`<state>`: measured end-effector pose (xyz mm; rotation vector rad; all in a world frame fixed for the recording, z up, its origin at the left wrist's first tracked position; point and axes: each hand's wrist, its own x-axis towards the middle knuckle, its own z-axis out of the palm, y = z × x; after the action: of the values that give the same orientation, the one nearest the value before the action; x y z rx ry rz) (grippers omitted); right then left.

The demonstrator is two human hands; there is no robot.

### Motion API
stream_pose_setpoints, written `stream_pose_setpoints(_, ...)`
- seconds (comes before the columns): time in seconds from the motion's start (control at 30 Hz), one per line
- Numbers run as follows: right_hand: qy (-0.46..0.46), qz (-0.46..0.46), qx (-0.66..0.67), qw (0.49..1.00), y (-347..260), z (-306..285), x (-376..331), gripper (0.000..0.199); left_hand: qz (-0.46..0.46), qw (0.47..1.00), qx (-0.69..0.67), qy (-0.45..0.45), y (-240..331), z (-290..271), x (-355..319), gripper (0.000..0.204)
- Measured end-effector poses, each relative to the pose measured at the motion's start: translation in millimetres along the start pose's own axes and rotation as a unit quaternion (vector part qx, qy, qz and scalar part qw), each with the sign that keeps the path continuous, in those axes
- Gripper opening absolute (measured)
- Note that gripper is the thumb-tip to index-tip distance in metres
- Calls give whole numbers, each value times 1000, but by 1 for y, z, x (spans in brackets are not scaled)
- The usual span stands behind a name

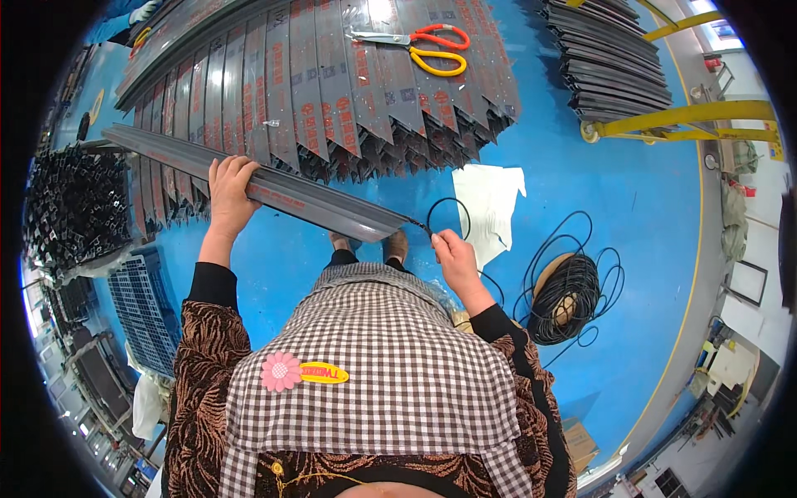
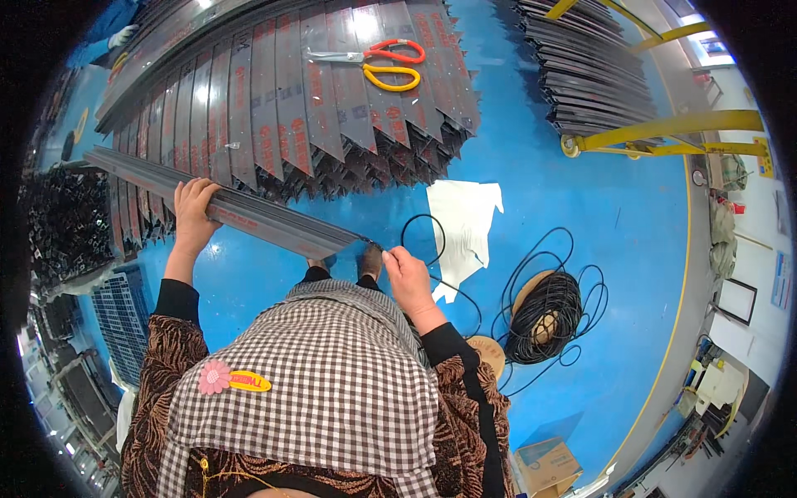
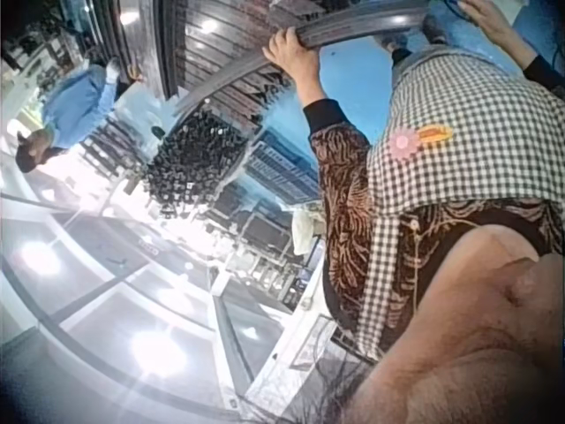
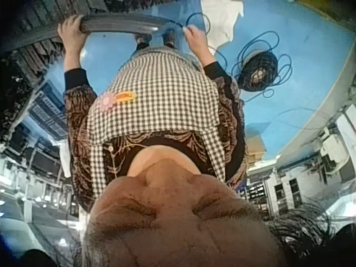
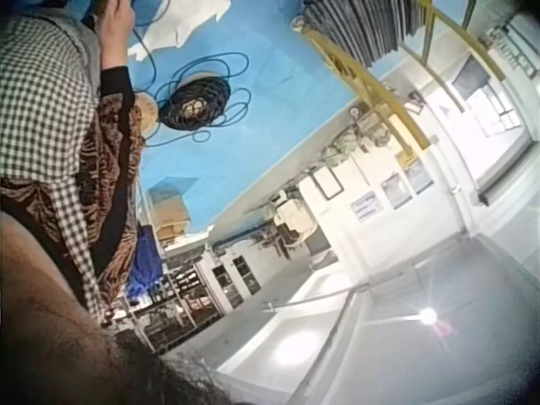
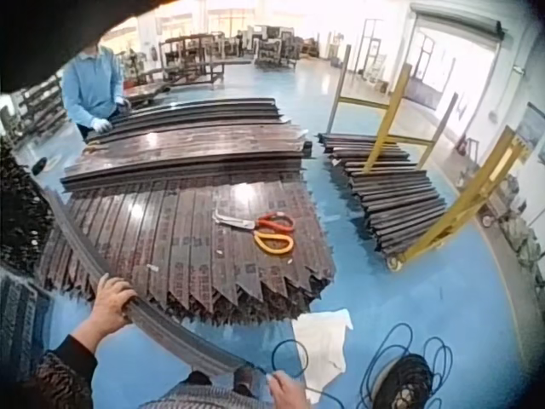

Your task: Organizing and stacking metal bellows/covers and handling cables on a fabrication floor.

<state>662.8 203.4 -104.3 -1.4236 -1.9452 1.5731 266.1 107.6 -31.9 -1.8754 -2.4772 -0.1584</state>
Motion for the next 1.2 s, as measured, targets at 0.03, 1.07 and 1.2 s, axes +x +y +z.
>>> stream_pose_setpoints(0.03,-2,-3,5,1000,0,1,3,20,0,1000,1,-2,1,0,0,58)
stream_pose_setpoints(1.07,-49,-87,-22,995,17,-18,26,29,-9,1000,-6,3,2,-1,-1,49)
stream_pose_setpoints(1.2,-61,-60,-58,995,-10,8,41,27,-5,1000,-12,6,6,-1,4,47)
